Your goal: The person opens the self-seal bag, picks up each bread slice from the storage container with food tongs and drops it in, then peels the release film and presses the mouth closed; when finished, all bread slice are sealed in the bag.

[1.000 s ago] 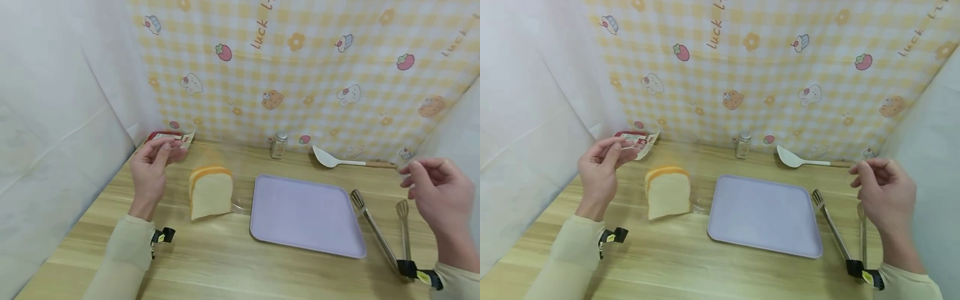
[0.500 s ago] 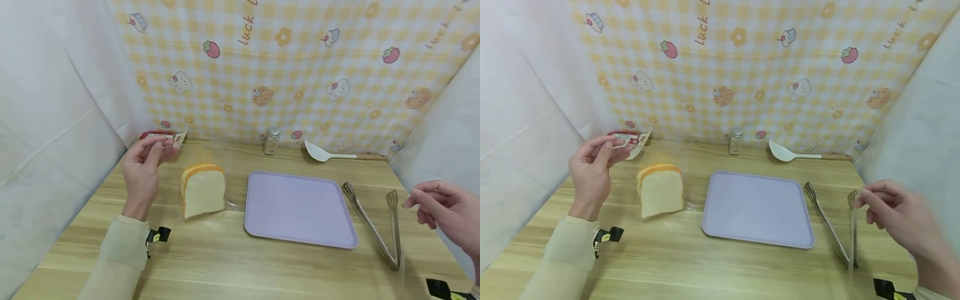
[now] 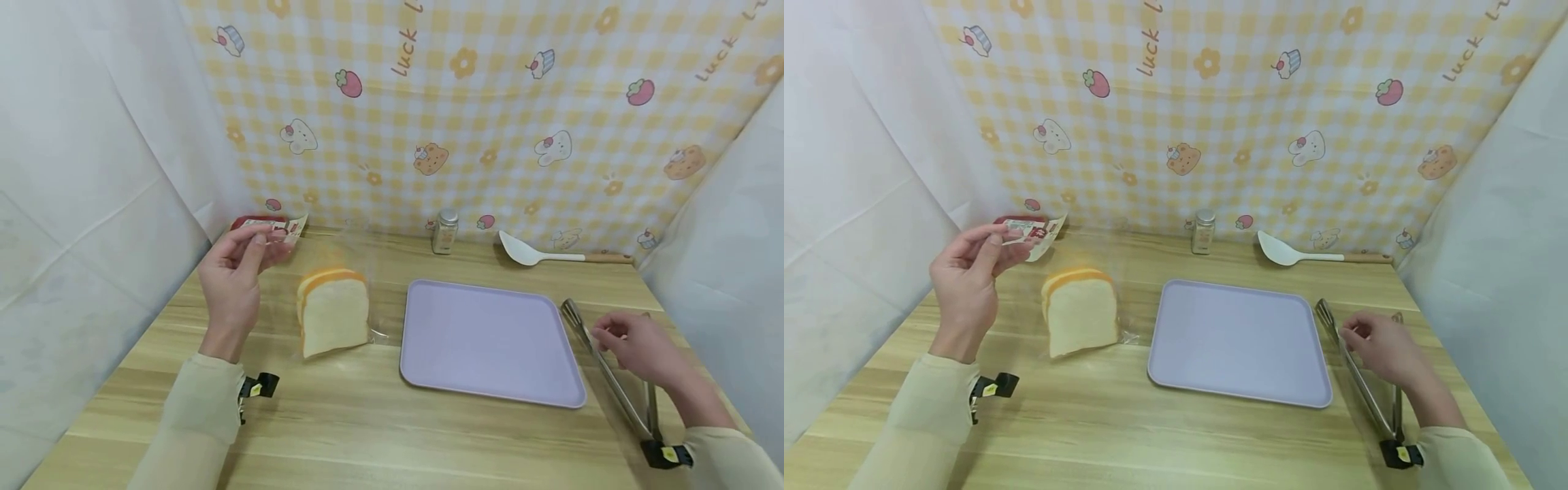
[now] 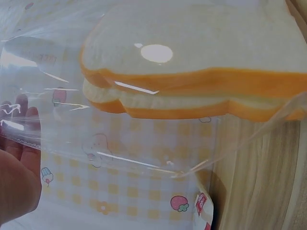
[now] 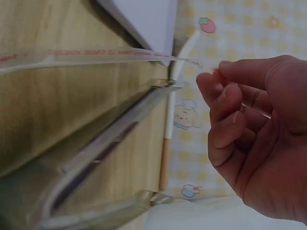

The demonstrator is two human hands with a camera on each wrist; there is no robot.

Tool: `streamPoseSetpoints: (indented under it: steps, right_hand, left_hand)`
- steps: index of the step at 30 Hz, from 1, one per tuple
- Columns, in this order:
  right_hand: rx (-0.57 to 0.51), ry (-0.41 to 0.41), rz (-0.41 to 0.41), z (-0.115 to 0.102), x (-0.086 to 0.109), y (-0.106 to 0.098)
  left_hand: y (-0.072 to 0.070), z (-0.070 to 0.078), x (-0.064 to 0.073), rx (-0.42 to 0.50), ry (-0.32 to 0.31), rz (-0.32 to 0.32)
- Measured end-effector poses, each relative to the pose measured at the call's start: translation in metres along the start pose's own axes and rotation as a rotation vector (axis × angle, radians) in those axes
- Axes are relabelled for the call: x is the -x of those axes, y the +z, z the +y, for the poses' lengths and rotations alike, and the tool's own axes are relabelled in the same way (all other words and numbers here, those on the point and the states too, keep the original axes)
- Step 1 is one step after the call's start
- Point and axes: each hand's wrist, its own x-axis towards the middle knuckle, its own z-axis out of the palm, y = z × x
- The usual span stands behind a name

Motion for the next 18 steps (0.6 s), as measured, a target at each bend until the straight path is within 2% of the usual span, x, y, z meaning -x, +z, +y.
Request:
streamPoseSetpoints:
  steps: [8,18]
  right_hand:
    - [0.078,-0.001,0.065,0.000,-0.012,0.014]
    - [0.056,0.009,0.042,-0.011,-0.015,0.017]
  left_hand:
    - [0.001,-0.002,-0.001,0.006,0.017,-0.008]
    - [0.002,-0.002,-0.001,-0.024,0.003,-0.013]
